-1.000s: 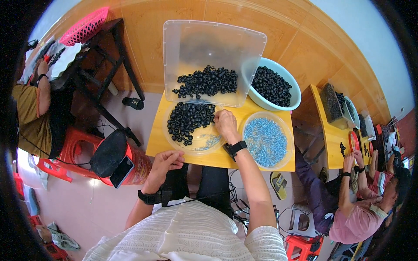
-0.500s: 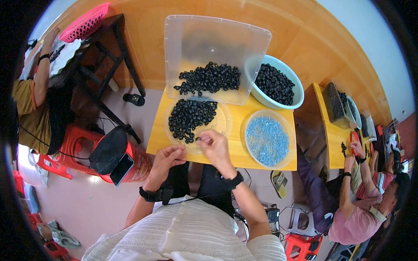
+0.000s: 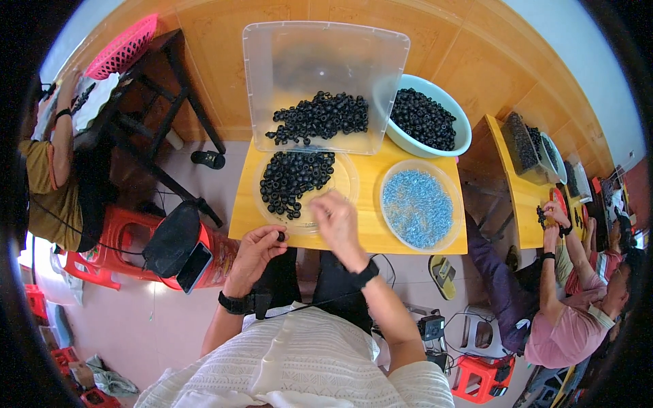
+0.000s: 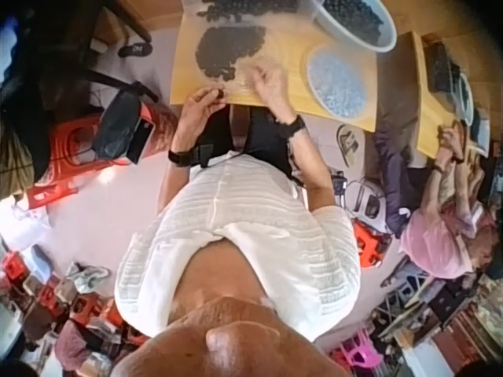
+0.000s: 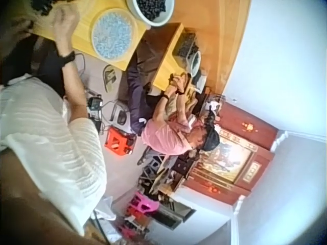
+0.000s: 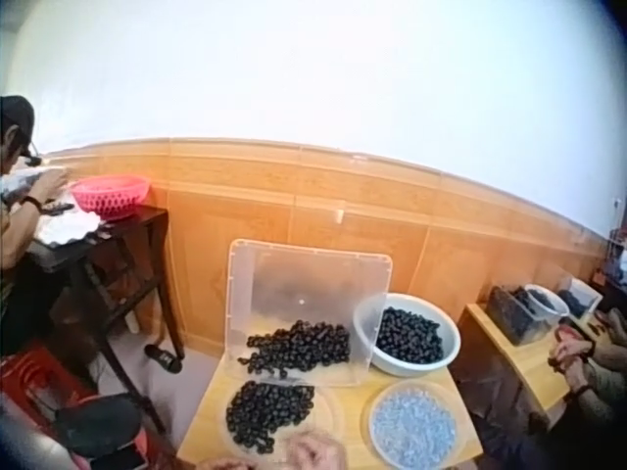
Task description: Sorting small black plastic or rubber components and placing them into containers or onto a small tray.
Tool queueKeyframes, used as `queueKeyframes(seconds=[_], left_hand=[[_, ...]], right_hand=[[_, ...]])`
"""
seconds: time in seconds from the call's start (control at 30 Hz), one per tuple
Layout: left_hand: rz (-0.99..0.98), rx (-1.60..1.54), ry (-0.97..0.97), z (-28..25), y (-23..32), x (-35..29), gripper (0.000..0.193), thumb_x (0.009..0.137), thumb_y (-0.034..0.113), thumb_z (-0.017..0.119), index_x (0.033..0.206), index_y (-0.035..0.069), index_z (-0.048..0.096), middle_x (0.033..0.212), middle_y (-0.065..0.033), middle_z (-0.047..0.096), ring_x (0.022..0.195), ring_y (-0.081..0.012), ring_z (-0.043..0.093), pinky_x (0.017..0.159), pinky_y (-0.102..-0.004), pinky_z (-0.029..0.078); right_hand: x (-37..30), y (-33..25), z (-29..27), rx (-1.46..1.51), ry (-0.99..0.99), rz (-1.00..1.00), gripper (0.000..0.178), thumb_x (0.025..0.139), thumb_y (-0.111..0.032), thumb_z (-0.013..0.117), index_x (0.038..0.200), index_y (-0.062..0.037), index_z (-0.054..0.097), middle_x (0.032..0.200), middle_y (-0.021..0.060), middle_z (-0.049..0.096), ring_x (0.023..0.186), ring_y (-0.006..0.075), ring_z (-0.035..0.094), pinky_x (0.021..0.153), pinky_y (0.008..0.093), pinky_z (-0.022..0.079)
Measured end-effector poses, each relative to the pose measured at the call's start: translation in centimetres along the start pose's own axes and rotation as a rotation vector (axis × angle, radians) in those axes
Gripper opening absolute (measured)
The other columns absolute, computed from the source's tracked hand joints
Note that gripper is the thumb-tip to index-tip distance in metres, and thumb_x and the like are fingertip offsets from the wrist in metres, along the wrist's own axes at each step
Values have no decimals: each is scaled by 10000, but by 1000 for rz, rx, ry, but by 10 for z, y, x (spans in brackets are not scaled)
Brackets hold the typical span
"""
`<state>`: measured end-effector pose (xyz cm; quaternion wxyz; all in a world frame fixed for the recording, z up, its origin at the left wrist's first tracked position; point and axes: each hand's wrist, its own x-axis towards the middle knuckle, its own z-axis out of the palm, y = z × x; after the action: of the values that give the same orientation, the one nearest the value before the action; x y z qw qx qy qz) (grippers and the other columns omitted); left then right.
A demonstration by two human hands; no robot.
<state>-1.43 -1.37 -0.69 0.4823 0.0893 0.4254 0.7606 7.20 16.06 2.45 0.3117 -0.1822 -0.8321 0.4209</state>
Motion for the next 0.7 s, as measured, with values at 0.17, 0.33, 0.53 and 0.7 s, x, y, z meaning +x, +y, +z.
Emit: queueKeyframes(seconds=[0.17, 0.33, 0.53, 0.7], left_hand=[[-22, 24, 13, 1, -3, 1, 194, 872, 132, 547, 1010, 4, 595, 838, -58, 629, 714, -110, 615, 676, -221, 516], [-18, 31, 14, 0, -3, 0, 199, 875, 143, 544, 1008, 4, 596, 830, -55, 629, 709, -110, 616, 672, -219, 517], [-20, 38, 33, -3, -2, -1, 208, 878, 158, 541, 1006, 4, 595, 833, -53, 630, 710, -106, 615, 676, -220, 516], [-40, 38, 19, 0, -4, 2, 212, 879, 169, 540, 1002, 6, 597, 831, -51, 628, 711, -105, 614, 679, -220, 515]], right_hand=[[40, 52, -17, -305, -34, -3, 142, 686, 26, 535, 783, -17, 630, 769, 149, 580, 709, 318, 582, 634, 376, 462], [47, 62, -18, -485, -201, -68, 104, 675, 21, 537, 753, 0, 604, 791, 164, 580, 724, 335, 579, 651, 374, 468], [44, 56, -21, -305, -177, 154, 89, 689, 23, 582, 776, 20, 603, 737, 158, 599, 680, 269, 600, 630, 328, 471], [31, 53, -12, -272, -150, 11, 103, 724, 15, 537, 805, 18, 600, 751, 168, 607, 699, 291, 602, 647, 338, 470]])
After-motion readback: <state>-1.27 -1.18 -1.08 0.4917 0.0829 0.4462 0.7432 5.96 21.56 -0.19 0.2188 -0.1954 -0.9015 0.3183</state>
